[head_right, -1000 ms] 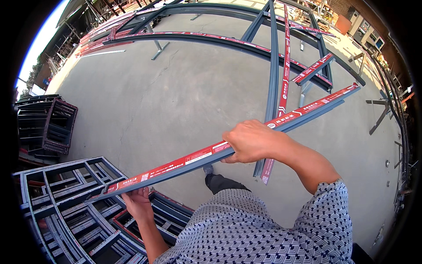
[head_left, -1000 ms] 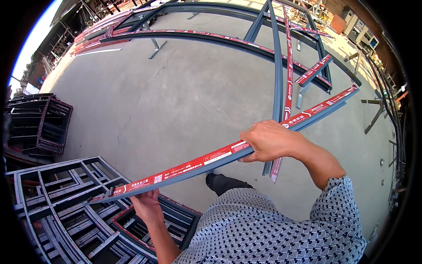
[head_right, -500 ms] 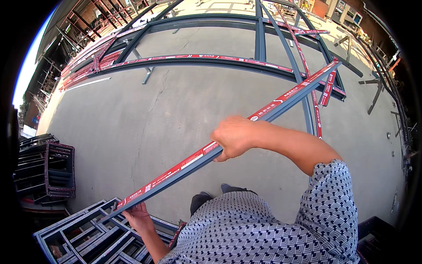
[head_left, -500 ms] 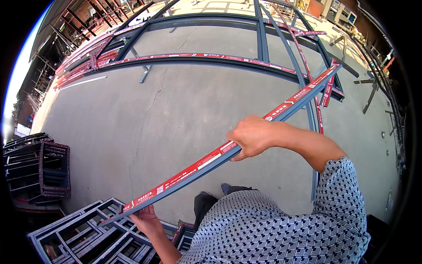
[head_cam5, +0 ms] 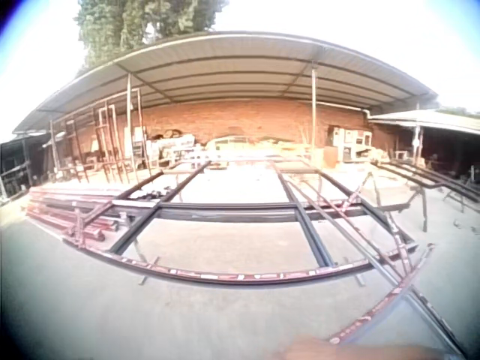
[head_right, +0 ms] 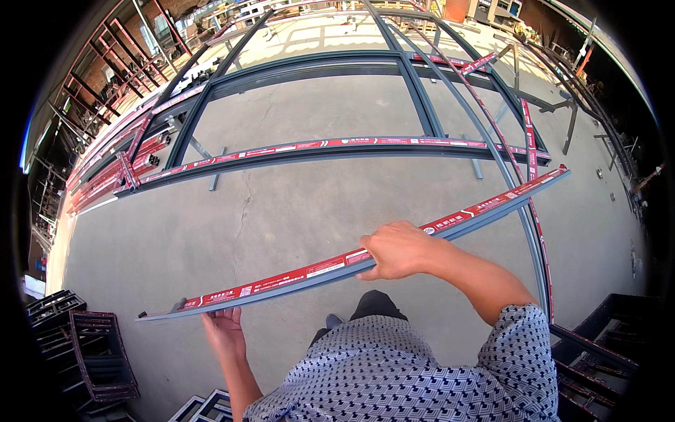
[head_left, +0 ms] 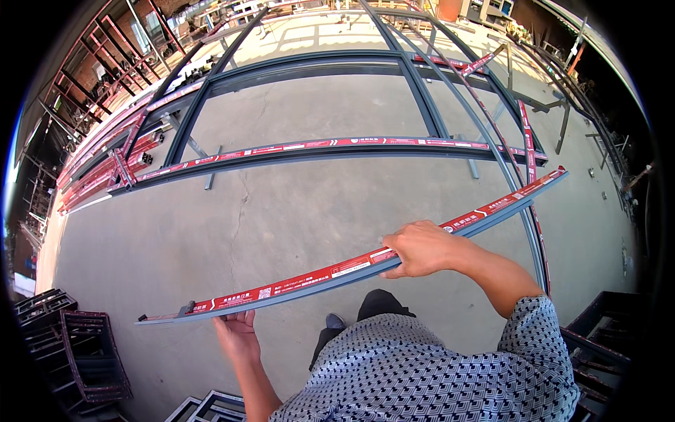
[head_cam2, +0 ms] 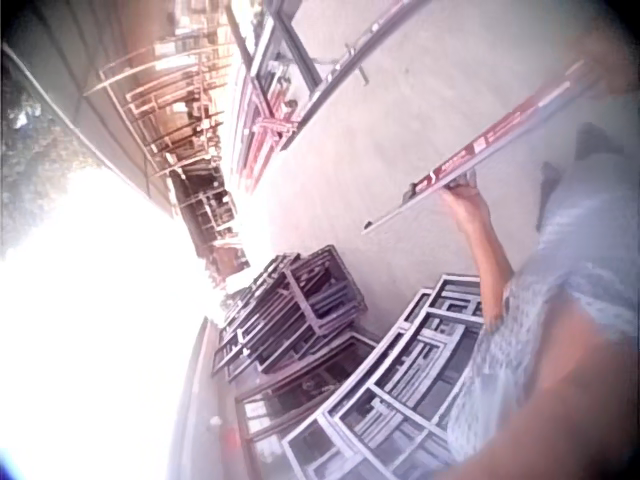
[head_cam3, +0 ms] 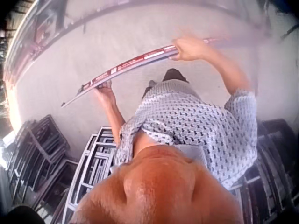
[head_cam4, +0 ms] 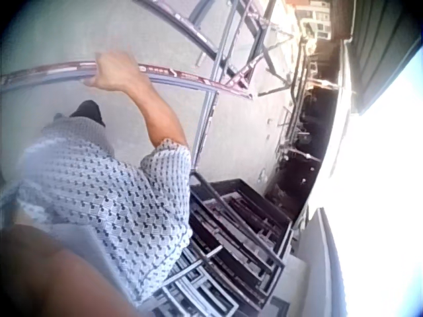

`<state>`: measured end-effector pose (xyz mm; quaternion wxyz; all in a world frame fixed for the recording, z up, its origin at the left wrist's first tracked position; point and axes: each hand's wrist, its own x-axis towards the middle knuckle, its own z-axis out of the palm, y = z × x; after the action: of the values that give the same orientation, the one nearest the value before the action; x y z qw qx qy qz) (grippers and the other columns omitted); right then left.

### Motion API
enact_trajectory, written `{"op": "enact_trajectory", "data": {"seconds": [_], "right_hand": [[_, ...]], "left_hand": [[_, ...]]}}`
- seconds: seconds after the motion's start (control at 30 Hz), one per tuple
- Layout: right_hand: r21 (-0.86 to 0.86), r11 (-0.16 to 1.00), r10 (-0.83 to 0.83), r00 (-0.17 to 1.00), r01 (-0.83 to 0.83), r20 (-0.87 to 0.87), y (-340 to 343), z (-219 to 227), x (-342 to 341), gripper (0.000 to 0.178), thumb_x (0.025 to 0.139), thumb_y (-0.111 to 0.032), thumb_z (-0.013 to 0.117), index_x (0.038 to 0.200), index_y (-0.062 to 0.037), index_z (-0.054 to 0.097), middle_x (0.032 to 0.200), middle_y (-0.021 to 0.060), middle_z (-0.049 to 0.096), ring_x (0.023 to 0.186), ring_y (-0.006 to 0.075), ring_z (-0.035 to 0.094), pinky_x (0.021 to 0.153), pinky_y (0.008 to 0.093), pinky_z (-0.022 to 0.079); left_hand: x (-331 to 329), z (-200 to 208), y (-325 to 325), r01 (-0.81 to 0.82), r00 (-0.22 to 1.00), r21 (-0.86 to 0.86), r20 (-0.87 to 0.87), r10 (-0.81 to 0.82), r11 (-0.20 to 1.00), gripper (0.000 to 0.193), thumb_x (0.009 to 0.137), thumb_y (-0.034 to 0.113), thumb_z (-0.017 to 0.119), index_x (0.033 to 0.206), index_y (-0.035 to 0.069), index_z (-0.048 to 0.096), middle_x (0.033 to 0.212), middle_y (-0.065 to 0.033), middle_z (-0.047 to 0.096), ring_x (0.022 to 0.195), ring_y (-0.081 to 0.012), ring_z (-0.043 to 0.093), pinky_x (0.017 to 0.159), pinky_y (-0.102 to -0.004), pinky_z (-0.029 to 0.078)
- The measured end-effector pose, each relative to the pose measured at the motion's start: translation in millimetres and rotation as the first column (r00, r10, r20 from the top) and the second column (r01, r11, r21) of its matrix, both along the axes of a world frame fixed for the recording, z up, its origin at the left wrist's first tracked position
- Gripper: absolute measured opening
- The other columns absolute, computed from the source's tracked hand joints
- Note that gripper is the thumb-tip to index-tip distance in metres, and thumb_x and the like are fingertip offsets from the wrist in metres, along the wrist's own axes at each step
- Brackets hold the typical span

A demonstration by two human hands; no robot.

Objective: The person sits on the floor in a workshop and uses a chop saw to cut several long metal profiles. After cutting, the person stands and carries the cut pieces to a nearby assembly jig, placing them into the frame structure.

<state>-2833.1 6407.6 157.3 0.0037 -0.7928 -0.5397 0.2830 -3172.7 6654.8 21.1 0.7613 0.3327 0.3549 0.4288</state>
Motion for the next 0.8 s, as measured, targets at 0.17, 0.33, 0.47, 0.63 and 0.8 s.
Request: {"op": "enact_trajectory", "data": {"seconds": [0.17,0.33,0.47,0.63,0.8], "right_hand": [[-0.057,0.987,-0.154,0.987,0.152,-0.036,26.6,-5.3,33.6,0.055,0.087,-0.055,0.073,0.099,-0.0012,0.069,0.084,0.0205,0.071,0.089,0.0392,0.069,0.085,0.0494,0.052],[-0.059,0.962,-0.268,0.963,0.267,-0.017,71.8,-22.2,77.1,0.058,0.087,-0.056,0.072,0.102,-0.0003,0.070,0.086,0.0209,0.072,0.092,0.0384,0.070,0.089,0.0490,0.052],[-0.077,0.933,-0.353,0.936,0.350,-0.018,87.1,-26.7,129.1,0.057,0.087,-0.055,0.073,0.099,0.0013,0.070,0.084,0.0212,0.072,0.090,0.0380,0.071,0.083,0.0487,0.054],[-0.094,0.912,-0.404,0.913,0.398,-0.050,117.6,-18.4,193.7,0.061,0.083,-0.056,0.076,0.099,0.0022,0.069,0.086,0.0218,0.071,0.088,0.0376,0.070,0.081,0.0470,0.054],[-0.059,0.856,-0.517,0.848,0.513,-0.118,113.5,-24.4,250.2,0.070,0.079,-0.063,0.078,0.101,0.0023,0.069,0.083,0.0195,0.069,0.083,0.0345,0.069,0.076,0.0450,0.053]], "left_hand": [[96.2,1.4,38.6,0.208,0.978,-0.007,0.005,-0.208,0.978,0.045,0.110,0.049,0.044,0.131,0.010,0.054,0.121,-0.0067,0.066,0.110,-0.0218,0.069,0.084,-0.0357,0.063],[189.4,-21.7,74.8,0.391,0.919,0.027,0.049,-0.391,0.920,0.045,0.110,0.048,0.044,0.128,0.009,0.056,0.121,-0.0075,0.068,0.109,-0.0228,0.070,0.085,-0.0380,0.063],[264.5,-34.7,90.1,0.455,0.890,-0.030,0.028,-0.455,0.890,0.046,0.112,0.046,0.040,0.127,0.005,0.055,0.123,-0.0117,0.069,0.108,-0.0243,0.071,0.086,-0.0412,0.063],[345.9,-21.6,127.7,0.436,0.896,-0.047,-0.075,-0.438,0.899,0.050,0.111,0.048,0.041,0.127,0.004,0.056,0.118,-0.0131,0.071,0.104,-0.0241,0.072,0.085,-0.0380,0.062],[426.4,-11.9,146.1,0.509,0.851,-0.037,-0.129,-0.509,0.860,0.052,0.112,0.049,0.036,0.124,0.002,0.055,0.113,-0.0145,0.071,0.100,-0.0238,0.072,0.087,-0.0376,0.060]]}}
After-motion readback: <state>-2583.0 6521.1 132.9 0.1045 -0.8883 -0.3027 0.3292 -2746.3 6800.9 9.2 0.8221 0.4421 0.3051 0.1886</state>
